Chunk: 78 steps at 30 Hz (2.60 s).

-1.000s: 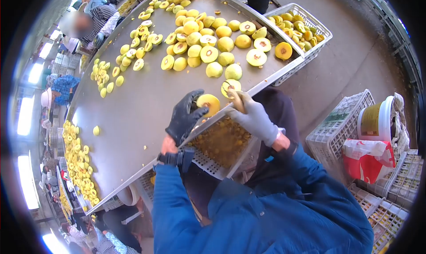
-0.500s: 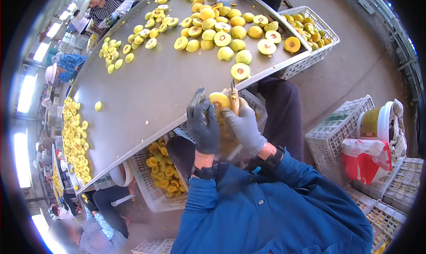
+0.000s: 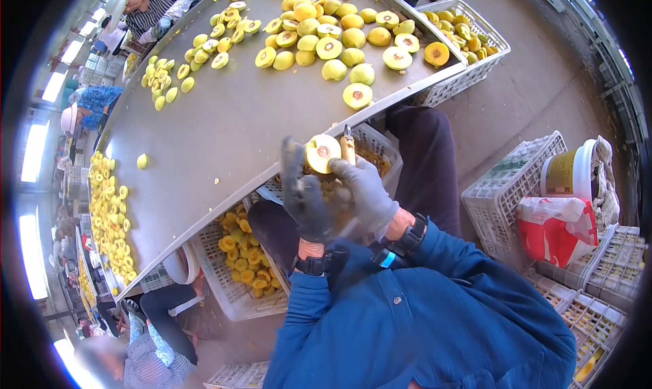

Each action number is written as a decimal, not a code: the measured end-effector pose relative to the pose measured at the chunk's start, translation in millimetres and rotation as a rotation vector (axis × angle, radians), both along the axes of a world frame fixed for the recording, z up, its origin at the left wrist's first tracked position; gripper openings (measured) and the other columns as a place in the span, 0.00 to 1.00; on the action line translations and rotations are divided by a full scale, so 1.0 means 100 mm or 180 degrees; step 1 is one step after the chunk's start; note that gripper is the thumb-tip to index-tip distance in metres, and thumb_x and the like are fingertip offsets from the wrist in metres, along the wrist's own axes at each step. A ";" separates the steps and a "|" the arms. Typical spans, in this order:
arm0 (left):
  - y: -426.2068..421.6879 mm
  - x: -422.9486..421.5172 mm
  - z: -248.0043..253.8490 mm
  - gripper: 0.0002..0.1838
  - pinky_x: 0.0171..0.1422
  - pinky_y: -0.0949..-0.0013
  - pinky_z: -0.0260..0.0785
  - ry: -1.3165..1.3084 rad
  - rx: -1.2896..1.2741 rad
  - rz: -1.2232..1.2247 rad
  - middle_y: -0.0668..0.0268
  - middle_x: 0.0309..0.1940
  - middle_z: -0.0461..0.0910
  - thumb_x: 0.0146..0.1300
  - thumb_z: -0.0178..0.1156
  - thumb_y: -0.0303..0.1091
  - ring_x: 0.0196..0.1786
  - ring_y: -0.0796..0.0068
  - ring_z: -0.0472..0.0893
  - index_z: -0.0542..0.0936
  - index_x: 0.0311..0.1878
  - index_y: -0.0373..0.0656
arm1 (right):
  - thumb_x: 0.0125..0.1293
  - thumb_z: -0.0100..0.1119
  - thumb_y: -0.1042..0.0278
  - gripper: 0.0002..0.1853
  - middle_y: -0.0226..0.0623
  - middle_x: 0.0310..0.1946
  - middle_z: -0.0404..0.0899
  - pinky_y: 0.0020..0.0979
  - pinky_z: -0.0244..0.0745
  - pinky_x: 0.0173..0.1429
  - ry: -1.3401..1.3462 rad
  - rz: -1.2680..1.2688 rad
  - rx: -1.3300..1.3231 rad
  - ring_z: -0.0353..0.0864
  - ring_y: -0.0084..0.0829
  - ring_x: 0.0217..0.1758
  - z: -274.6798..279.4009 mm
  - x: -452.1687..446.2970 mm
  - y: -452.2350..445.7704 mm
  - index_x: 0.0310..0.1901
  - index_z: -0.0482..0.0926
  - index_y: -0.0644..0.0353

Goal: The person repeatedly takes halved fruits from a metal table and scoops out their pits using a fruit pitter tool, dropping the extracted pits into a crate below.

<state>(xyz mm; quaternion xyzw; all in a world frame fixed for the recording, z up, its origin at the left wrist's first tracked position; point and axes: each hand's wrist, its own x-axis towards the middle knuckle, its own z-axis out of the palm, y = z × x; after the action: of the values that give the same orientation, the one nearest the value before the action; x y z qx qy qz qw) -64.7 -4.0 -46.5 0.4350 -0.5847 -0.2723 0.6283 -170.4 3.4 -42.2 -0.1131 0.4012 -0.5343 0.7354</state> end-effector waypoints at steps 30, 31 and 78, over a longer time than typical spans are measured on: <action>0.12 0.10 0.55 0.30 0.56 0.67 0.74 0.0604 0.1041 0.0239 0.58 0.43 0.82 0.79 0.36 0.51 0.45 0.69 0.80 0.70 0.65 0.33 | 0.60 0.62 0.66 0.15 0.45 0.20 0.77 0.47 0.73 0.28 0.4543 0.1520 -0.2786 0.80 0.51 0.26 0.16 -0.15 0.14 0.41 0.67 0.59; 0.11 0.12 0.53 0.29 0.55 0.67 0.74 0.0321 0.1006 0.0396 0.58 0.43 0.82 0.79 0.36 0.49 0.45 0.69 0.80 0.71 0.65 0.34 | 0.60 0.62 0.66 0.14 0.46 0.20 0.77 0.47 0.73 0.29 0.4473 0.1539 -0.2784 0.80 0.51 0.26 0.17 -0.15 0.13 0.41 0.67 0.59; -0.11 0.23 0.40 0.31 0.33 0.62 0.80 0.1525 0.1075 -0.0415 0.56 0.33 0.80 0.74 0.45 0.60 0.34 0.61 0.82 0.75 0.54 0.37 | 0.62 0.62 0.66 0.07 0.23 0.26 0.77 0.24 0.68 0.35 0.0208 0.2992 -0.0452 0.72 0.16 0.31 0.30 -0.15 0.10 0.35 0.82 0.60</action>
<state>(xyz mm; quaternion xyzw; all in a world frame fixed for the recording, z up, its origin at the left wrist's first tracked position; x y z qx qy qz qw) -41.9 -14.8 -6.1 0.4183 -0.3930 -0.5003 0.6483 -185.5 13.1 -12.0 -0.3490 0.2920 -0.1660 0.8748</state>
